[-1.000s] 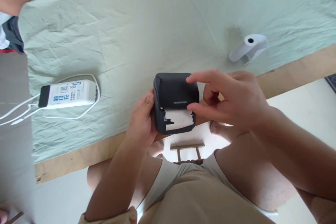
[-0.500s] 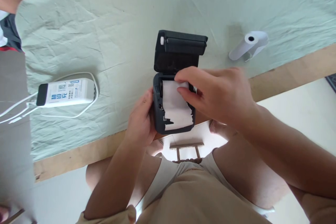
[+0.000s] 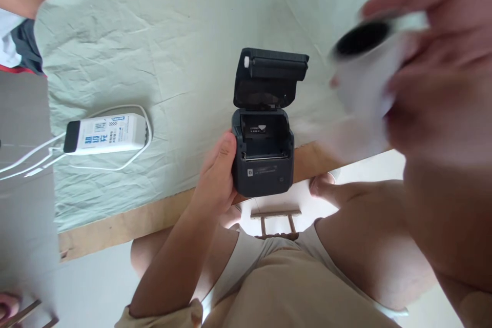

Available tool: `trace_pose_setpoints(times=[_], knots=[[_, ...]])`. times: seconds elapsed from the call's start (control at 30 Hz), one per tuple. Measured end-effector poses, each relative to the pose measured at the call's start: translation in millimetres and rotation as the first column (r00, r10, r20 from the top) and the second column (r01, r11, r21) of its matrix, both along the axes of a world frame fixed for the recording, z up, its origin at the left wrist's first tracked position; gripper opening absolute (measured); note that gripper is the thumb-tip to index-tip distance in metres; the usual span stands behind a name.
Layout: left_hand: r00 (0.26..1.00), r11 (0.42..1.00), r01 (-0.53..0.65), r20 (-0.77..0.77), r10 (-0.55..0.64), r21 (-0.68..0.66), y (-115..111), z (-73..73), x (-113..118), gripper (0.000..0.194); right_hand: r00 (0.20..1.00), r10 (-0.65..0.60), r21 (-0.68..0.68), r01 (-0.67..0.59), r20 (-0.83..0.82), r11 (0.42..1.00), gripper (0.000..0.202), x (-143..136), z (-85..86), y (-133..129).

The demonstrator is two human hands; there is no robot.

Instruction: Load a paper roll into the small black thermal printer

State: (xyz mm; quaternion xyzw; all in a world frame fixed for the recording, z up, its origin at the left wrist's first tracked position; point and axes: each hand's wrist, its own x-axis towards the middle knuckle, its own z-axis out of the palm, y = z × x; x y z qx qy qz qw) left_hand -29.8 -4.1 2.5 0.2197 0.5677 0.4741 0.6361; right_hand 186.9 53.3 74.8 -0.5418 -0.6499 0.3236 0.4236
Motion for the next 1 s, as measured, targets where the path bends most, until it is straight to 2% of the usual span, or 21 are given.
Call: trace_pose_setpoints(times=[0.07,0.13,0.23,0.3,0.37,0.5,0.63,0.73,0.83,0.9,1.0], knots=[[0.999,0.999,0.038,0.019,-0.038,0.006,0.2,-0.9,-1.3,0.044,0.954,-0.149,-0.110,0.124,-0.260,0.986,0.023,8.3,-2.4,8.7],[0.996,0.997,0.069,0.047,-0.071,0.036,1.0,-1.3,-2.6,0.045,0.922,-0.190,-0.234,0.113,-0.337,0.966,0.030,12.9,-16.9,15.2],[0.995,0.995,0.080,0.059,-0.083,0.050,2.2,-1.5,-3.3,0.045,0.959,-0.177,-0.245,0.121,-0.221,0.962,0.032,14.9,-50.3,16.4],[0.997,0.997,0.066,0.044,-0.068,0.036,2.4,-2.2,-3.2,0.046,0.983,-0.175,-0.174,0.162,-0.062,0.971,0.027,14.5,-68.3,12.8],[0.999,0.999,0.048,0.024,-0.049,0.023,2.1,-3.4,-3.0,0.046,0.985,-0.146,-0.070,0.152,0.089,0.986,0.028,13.9,-77.0,8.6],[0.999,0.998,0.045,0.007,-0.045,0.037,1.3,-5.5,-3.2,0.045,0.957,-0.075,0.080,0.055,0.280,0.995,0.025,15.4,-75.1,4.9],[0.999,0.997,0.038,0.024,-0.040,0.064,1.3,-5.8,-3.6,0.039,0.900,-0.133,0.183,0.060,0.415,0.981,0.022,20.1,-77.8,9.2],[0.999,0.998,0.015,0.032,-0.017,0.067,1.7,-5.1,-3.4,0.035,0.843,-0.145,0.171,0.064,0.518,0.983,0.037,19.6,-86.6,12.0],[0.999,0.998,0.029,0.025,-0.030,0.050,1.4,-3.1,-2.8,0.038,0.846,-0.080,0.146,0.002,0.527,0.989,0.050,17.6,-87.6,9.7],[0.998,0.998,0.060,0.030,-0.061,0.024,0.3,-1.5,-2.9,0.041,0.872,-0.097,0.261,-0.037,0.481,0.965,0.045,21.7,-79.9,7.2],[0.998,0.998,0.058,0.021,-0.058,-0.033,-1.6,-0.1,-3.8,0.042,0.868,-0.264,0.531,0.000,0.421,0.848,0.027,42.8,-64.7,10.7]])
